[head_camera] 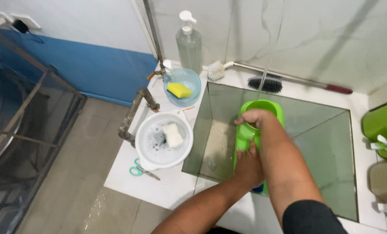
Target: The person cleans a large green plastic container by rinsing it under running water, scrubbing the exterior with a brush, and rinsing again. The person also uses scissors to cut a label off a small green lid and rinses the lid.
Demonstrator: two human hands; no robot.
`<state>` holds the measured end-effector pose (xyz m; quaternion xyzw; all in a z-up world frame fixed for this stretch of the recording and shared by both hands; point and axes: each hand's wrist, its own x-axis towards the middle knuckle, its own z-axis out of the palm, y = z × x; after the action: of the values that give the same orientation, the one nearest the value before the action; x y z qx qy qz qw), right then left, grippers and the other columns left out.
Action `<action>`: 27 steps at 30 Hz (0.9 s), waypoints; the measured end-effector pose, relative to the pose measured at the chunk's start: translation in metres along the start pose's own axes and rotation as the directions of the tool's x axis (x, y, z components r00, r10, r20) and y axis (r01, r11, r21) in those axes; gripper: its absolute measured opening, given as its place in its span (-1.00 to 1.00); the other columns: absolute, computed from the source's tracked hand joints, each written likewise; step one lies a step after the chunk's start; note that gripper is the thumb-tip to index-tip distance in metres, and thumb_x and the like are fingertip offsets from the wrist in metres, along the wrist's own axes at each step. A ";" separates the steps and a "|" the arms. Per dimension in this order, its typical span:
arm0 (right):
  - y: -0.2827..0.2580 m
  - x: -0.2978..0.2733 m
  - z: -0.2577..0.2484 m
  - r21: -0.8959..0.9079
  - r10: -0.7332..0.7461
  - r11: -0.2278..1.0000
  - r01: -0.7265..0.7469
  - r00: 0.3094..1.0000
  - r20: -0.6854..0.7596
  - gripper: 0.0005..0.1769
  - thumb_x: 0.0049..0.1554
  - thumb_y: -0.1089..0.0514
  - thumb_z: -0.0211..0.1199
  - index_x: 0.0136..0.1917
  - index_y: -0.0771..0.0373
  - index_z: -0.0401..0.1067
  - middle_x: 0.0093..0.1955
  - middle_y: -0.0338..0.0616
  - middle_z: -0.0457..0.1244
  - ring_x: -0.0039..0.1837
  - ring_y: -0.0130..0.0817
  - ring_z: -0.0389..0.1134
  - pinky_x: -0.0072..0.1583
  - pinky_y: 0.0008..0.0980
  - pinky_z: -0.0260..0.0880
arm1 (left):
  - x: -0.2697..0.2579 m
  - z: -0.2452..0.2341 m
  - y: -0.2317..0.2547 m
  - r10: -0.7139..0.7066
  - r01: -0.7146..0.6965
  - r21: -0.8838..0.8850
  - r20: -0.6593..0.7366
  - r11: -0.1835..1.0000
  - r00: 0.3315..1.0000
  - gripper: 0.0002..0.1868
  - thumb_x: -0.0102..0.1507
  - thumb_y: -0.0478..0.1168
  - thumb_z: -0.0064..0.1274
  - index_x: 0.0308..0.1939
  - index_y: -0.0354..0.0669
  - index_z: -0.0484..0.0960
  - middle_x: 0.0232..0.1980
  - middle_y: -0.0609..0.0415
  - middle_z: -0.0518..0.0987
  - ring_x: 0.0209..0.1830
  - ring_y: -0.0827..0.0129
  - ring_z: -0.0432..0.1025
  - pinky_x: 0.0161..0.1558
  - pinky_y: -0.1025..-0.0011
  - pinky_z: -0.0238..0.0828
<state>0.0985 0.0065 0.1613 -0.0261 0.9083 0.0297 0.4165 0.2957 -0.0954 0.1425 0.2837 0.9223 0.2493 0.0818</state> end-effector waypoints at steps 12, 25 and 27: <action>-0.014 0.025 -0.001 0.110 0.234 0.971 -0.211 0.929 -0.288 -0.14 0.21 -0.60 -0.19 0.27 0.05 0.53 0.31 -0.03 0.32 0.45 -0.04 0.22 0.45 0.30 -0.25 | 0.020 -0.026 -0.041 -0.296 0.348 -0.178 0.263 0.920 0.918 0.10 0.26 0.17 -0.02 0.68 -0.18 -0.27 0.30 -0.37 0.48 0.30 -0.17 0.40 0.48 -0.24 -0.09; 0.006 -0.102 -0.023 -0.303 -0.143 0.951 0.056 0.951 -0.274 -0.17 0.21 -0.57 -0.24 0.24 -0.03 0.59 0.29 -0.06 0.36 0.48 -0.05 0.25 0.58 0.32 -0.28 | -0.012 -0.039 -0.104 -0.286 0.475 -0.824 0.396 0.307 0.872 -0.10 0.27 0.39 -0.37 0.62 0.19 -0.08 0.54 -0.01 0.21 0.50 0.08 0.16 0.37 0.02 0.15; 0.015 -0.133 -0.054 -0.264 -0.194 0.960 0.087 0.891 -0.410 -0.16 0.20 -0.60 -0.19 0.25 0.00 0.54 0.21 0.03 0.39 0.41 0.01 0.30 0.54 0.19 -0.11 | -0.026 -0.041 -0.111 -0.278 0.535 -0.830 0.483 0.159 0.831 -0.10 0.28 0.46 -0.46 0.63 0.25 -0.10 0.64 0.13 0.07 0.61 0.19 -0.01 0.45 -0.04 0.00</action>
<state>0.1433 0.0202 0.2977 -0.1481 0.9633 0.1016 0.1995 0.2510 -0.2066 0.1220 -0.0563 0.6155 0.6787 0.3967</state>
